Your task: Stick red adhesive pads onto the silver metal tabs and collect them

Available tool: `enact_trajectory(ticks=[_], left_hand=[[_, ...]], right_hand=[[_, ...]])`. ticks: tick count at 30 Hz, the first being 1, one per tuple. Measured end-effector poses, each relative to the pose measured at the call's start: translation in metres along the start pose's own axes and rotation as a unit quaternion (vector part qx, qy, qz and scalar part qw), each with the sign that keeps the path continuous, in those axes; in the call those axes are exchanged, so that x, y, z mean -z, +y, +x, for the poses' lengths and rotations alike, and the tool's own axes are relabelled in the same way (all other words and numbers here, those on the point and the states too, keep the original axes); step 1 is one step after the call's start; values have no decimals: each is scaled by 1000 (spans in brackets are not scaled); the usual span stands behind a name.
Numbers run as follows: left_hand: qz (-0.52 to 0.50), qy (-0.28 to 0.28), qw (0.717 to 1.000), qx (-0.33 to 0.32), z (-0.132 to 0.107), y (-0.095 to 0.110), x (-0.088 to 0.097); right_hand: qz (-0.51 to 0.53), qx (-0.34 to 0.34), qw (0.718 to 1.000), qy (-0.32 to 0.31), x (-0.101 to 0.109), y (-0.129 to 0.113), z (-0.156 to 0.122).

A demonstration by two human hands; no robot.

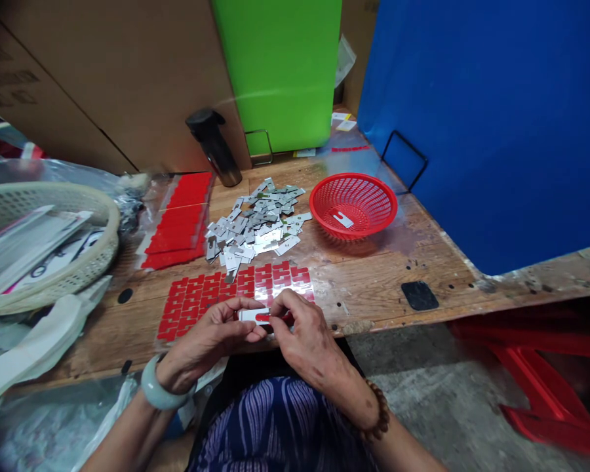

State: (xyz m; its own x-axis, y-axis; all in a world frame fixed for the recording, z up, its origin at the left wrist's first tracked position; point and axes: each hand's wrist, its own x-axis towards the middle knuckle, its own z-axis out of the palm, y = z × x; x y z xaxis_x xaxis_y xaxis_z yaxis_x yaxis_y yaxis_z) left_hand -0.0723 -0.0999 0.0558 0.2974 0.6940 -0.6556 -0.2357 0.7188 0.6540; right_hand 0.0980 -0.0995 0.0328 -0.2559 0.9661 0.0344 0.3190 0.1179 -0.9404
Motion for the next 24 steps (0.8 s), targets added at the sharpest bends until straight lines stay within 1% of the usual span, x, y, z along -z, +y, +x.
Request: enact_trajectory(ticks=[7,13,24], left_hand=[[5,3,1000,-3,0,0,-1],[4,5,1000,-6,-1,1,-1],[8,9,1000,4,0,2,-2]], right_hand=[[4,-2,1000,9,-1,2,0],[10,-4,1000,4,-2,3,-2],[5,-1,1000,9,-2,1,0]])
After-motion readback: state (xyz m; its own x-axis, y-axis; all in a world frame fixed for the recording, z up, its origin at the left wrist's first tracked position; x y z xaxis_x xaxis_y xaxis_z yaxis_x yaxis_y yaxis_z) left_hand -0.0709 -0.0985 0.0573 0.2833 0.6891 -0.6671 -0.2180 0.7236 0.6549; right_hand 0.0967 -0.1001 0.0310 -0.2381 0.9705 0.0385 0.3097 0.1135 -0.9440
